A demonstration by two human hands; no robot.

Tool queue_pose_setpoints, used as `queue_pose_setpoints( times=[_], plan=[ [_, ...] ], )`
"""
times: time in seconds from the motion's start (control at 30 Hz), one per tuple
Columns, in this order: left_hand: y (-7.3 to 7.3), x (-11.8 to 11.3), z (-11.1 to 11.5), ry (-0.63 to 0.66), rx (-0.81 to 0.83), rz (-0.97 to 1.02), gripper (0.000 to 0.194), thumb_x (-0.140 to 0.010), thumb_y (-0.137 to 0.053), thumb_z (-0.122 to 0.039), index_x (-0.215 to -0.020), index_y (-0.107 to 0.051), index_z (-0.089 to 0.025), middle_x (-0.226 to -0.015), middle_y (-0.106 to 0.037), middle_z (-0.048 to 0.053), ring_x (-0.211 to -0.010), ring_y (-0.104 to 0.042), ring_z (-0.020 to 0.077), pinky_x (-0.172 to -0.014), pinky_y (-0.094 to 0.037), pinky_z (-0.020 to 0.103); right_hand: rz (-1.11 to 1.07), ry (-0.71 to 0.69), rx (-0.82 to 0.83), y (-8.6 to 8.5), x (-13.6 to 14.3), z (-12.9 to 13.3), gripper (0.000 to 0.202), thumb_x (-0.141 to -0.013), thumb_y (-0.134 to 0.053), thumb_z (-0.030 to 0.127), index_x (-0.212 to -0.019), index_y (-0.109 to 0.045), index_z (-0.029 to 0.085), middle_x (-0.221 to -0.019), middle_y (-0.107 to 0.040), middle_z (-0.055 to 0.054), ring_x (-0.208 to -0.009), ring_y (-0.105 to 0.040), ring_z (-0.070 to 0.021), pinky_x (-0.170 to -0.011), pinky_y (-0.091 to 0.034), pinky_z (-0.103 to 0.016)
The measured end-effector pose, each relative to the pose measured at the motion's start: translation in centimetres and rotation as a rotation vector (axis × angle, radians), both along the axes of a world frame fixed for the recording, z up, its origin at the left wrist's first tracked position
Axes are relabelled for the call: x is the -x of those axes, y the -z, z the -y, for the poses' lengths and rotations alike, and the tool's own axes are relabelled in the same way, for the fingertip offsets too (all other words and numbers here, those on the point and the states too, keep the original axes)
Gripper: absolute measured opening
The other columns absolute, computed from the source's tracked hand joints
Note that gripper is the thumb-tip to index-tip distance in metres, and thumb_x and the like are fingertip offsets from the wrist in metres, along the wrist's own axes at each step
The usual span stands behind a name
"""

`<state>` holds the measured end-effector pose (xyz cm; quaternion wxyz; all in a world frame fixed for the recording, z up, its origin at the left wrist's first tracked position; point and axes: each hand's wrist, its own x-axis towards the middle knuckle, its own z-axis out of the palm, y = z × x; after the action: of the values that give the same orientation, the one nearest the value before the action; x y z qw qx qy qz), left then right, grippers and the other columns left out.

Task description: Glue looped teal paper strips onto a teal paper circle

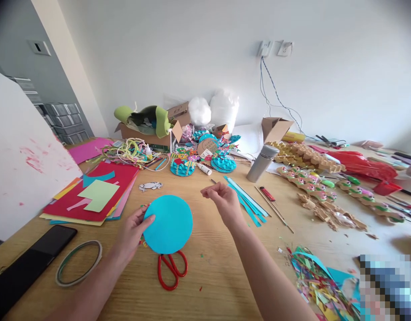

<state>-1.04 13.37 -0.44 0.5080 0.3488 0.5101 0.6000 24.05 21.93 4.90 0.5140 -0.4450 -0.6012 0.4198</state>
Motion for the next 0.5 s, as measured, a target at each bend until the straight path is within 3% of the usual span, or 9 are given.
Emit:
queue_pose_setpoints(
  times=[0.13,0.27,0.5],
  plan=[
    [0.2,-0.1,0.1,0.067,0.010,-0.001,0.058,-0.063,-0.083,-0.050,-0.110,-0.069,-0.017,-0.107,-0.074,0.011,-0.106,-0.066,0.0331,-0.087,-0.053,0.041,0.357,0.112,0.000,2.1,-0.3,-5.6,0.023,-0.083,-0.053,0.042,-0.078,-0.057,0.020,-0.087,-0.075,-0.008,-0.080,-0.070,-0.0185,-0.072,-0.054,-0.032],
    [0.0,0.0,0.3,0.084,0.033,-0.008,0.057,-0.065,-0.082,-0.050,-0.110,-0.069,-0.017,-0.109,-0.074,0.012,-0.109,-0.065,0.0348,-0.088,-0.054,0.042,0.569,0.165,0.032,3.9,-0.4,-11.5,0.018,-0.081,-0.054,0.034,-0.076,-0.061,0.018,-0.078,-0.073,-0.008,-0.074,-0.068,-0.0197,-0.069,-0.051,-0.031],
    [-0.4,0.3,0.4,0.088,0.133,0.018,0.065,-0.065,-0.081,-0.053,-0.116,-0.067,-0.015,-0.111,-0.074,0.013,-0.108,-0.066,0.0348,-0.093,-0.054,0.043,0.927,0.415,0.075,3.6,-2.9,-18.9,0.022,-0.082,-0.051,0.023,-0.087,-0.071,0.016,-0.095,-0.074,-0.012,-0.090,-0.064,-0.0240,-0.073,-0.044,-0.030]
  ],
)
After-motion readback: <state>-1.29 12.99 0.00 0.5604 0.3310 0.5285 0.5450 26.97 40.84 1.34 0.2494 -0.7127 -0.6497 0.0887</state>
